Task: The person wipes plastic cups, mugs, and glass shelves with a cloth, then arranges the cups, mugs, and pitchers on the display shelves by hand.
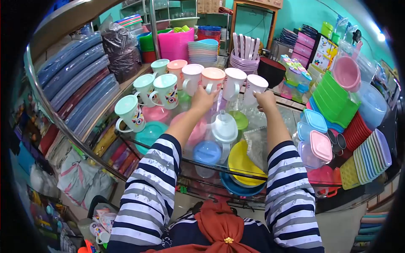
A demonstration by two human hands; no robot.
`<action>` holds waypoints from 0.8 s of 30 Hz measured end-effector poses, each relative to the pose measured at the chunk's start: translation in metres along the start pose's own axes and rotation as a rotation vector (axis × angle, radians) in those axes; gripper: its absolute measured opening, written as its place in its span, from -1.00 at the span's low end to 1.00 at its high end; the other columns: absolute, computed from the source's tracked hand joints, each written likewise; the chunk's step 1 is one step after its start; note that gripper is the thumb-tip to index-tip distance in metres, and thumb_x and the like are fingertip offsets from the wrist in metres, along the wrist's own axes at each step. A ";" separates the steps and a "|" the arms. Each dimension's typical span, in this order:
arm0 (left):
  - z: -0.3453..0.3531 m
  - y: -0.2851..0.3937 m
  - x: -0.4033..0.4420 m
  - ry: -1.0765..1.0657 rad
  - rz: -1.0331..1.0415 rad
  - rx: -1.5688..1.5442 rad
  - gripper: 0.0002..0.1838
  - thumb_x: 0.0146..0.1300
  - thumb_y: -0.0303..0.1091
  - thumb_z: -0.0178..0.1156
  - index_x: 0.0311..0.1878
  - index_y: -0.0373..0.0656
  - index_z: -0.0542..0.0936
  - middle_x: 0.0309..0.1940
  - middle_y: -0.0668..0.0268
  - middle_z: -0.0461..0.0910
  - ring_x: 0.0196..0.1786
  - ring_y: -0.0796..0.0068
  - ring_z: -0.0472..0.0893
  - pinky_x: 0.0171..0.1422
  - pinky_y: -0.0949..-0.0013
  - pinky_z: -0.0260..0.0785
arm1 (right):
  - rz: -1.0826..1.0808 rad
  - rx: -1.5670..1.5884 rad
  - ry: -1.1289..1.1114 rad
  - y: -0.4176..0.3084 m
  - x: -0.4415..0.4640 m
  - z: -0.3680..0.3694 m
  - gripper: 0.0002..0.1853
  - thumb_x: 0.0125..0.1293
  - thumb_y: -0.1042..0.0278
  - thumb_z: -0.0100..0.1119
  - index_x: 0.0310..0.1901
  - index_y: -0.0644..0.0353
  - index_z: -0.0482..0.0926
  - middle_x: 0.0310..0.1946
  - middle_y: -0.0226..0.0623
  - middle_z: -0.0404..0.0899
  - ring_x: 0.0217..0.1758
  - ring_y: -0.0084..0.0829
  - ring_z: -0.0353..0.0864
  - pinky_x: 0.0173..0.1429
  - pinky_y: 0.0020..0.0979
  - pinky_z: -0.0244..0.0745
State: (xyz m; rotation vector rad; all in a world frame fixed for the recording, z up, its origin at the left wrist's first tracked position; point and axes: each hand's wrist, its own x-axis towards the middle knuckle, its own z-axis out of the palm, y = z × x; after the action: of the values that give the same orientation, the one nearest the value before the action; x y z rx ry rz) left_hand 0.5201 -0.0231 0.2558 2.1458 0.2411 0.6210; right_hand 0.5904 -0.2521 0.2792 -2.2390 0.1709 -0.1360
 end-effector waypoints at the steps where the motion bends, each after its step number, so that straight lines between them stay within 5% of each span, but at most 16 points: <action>1: 0.002 -0.001 0.003 -0.005 0.005 -0.013 -0.29 0.07 0.01 0.26 0.10 -0.40 0.34 -0.03 -0.12 0.51 0.04 0.01 0.52 0.14 0.16 0.33 | -0.011 -0.008 0.018 -0.001 -0.001 0.002 -0.55 0.09 0.09 0.28 -0.27 0.43 0.56 -0.45 -0.14 0.60 -0.56 -0.32 0.61 -0.58 -0.37 0.50; 4: 0.000 0.012 -0.004 -0.041 -0.046 0.060 -0.25 0.08 -0.03 0.26 0.14 -0.45 0.25 0.01 -0.18 0.46 0.07 -0.08 0.48 0.14 0.13 0.33 | -0.029 -0.049 0.063 0.012 0.018 0.013 -0.57 0.09 0.09 0.28 -0.31 0.41 0.57 -0.52 -0.16 0.59 -0.62 -0.35 0.59 -0.61 -0.37 0.48; 9: -0.004 0.017 -0.041 0.103 0.336 0.199 -0.09 0.06 -0.10 0.26 0.27 -0.51 0.03 0.19 -0.22 0.23 0.25 -0.16 0.26 0.32 0.07 0.12 | -0.203 -0.239 0.186 0.028 0.011 -0.005 -0.50 0.09 -0.04 0.24 -0.41 0.40 0.57 -0.65 -0.13 0.53 -0.67 -0.31 0.55 -0.47 -0.29 0.50; 10: -0.006 0.020 -0.047 0.081 0.341 0.195 -0.09 0.06 -0.10 0.26 0.27 -0.51 0.03 0.19 -0.22 0.23 0.25 -0.16 0.26 0.32 0.07 0.12 | -0.182 -0.335 0.091 0.012 -0.018 -0.027 -0.46 0.12 -0.08 0.19 -0.28 0.42 0.55 -0.47 0.01 0.59 -0.44 -0.19 0.63 -0.22 -0.25 0.51; 13: -0.019 0.031 -0.061 0.024 0.503 0.179 -0.07 0.06 -0.12 0.25 0.30 -0.50 -0.01 0.20 -0.20 0.21 0.27 -0.12 0.22 0.37 0.07 0.04 | -0.471 -0.445 -0.091 0.026 -0.073 -0.055 -0.47 0.21 0.05 0.11 0.05 0.33 0.43 -0.03 0.13 0.50 0.06 -0.03 0.49 0.10 -0.17 0.38; 16: -0.030 0.044 -0.068 -0.135 0.575 0.125 -0.14 0.07 -0.14 0.24 0.28 -0.47 0.07 0.18 -0.18 0.24 0.23 -0.11 0.26 0.32 0.06 0.11 | -0.406 -0.593 -0.293 0.040 -0.164 -0.061 -0.54 0.19 0.11 0.10 0.10 0.12 0.43 -0.08 0.11 0.50 0.01 0.03 0.49 0.06 -0.10 0.41; 18: -0.032 0.050 -0.075 -0.422 0.490 0.124 -0.25 0.04 -0.19 0.26 0.24 -0.39 0.22 0.16 -0.17 0.29 0.24 -0.08 0.29 0.32 0.11 0.14 | -0.410 -0.653 -0.299 0.066 -0.189 -0.055 -0.56 0.19 0.17 0.10 0.12 0.04 0.43 -0.10 0.05 0.50 0.00 0.04 0.47 0.05 -0.09 0.42; 21: -0.024 0.044 -0.097 -0.610 0.605 0.170 -0.29 0.06 -0.16 0.25 0.19 -0.41 0.27 0.16 -0.18 0.29 0.24 -0.09 0.29 0.32 0.11 0.14 | -0.554 -0.704 -0.053 0.103 -0.181 -0.036 -0.51 0.04 0.47 0.09 0.10 0.05 0.44 -0.13 -0.01 0.45 -0.13 0.06 0.45 -0.01 -0.10 0.41; 24: -0.026 0.042 -0.135 -0.759 0.654 0.227 -0.27 0.08 -0.11 0.23 0.21 -0.40 0.26 0.18 -0.19 0.27 0.26 -0.14 0.26 0.34 0.06 0.11 | -0.452 -0.675 -0.068 0.093 -0.150 -0.033 -0.69 0.11 0.49 0.00 -0.07 0.07 0.52 -0.08 -0.03 0.43 -0.05 0.03 0.44 -0.05 -0.11 0.47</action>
State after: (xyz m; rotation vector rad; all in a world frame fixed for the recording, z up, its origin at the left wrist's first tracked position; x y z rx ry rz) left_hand 0.3891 -0.0816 0.2556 2.5106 -0.8626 0.0806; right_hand 0.4301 -0.3090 0.2212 -2.9197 -0.3879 -0.2758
